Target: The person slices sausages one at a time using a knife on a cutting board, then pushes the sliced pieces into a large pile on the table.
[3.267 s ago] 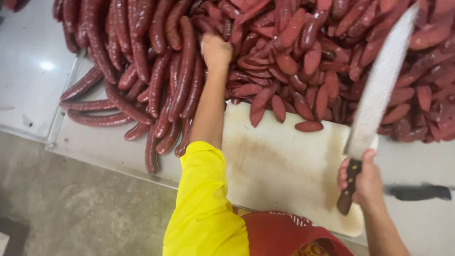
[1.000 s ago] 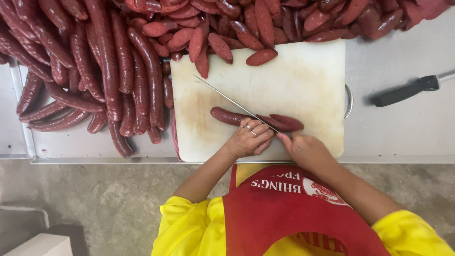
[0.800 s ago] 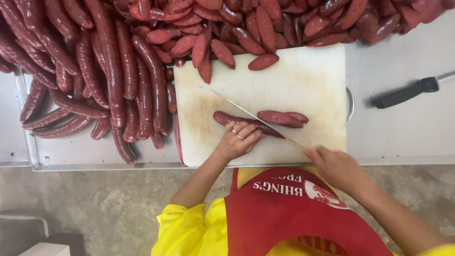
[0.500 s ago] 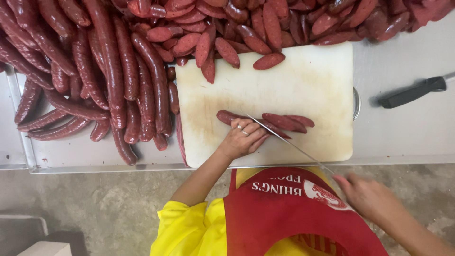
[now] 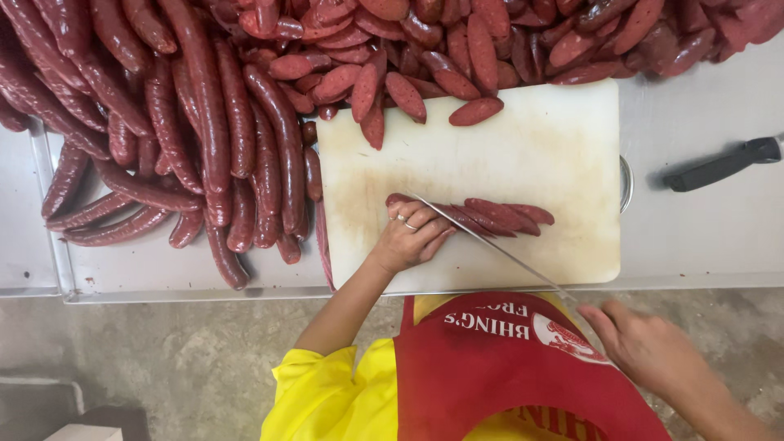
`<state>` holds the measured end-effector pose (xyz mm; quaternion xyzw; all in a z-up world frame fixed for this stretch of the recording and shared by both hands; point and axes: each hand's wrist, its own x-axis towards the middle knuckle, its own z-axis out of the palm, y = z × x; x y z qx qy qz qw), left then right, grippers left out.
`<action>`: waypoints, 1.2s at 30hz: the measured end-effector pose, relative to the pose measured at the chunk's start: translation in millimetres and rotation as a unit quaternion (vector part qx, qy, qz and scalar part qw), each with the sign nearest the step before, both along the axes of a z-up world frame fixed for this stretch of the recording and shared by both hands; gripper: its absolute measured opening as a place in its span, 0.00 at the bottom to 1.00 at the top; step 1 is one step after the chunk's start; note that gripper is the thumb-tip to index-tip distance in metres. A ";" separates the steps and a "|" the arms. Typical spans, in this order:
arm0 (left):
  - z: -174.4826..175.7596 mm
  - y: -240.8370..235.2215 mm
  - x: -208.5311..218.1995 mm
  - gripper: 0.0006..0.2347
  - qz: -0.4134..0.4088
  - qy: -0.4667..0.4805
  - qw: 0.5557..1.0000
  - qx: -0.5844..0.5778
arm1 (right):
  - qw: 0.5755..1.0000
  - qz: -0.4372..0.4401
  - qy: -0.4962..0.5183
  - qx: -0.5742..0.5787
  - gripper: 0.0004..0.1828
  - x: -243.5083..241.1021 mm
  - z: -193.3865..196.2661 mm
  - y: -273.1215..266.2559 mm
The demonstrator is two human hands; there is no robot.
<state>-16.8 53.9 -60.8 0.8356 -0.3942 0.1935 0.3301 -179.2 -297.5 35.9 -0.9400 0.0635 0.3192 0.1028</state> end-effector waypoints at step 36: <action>-4.0 -47.3 -57.4 0.12 0.087 0.055 0.995 -0.021 | 0.990 0.103 0.024 -0.095 0.29 -39.8 -6.9 -73.2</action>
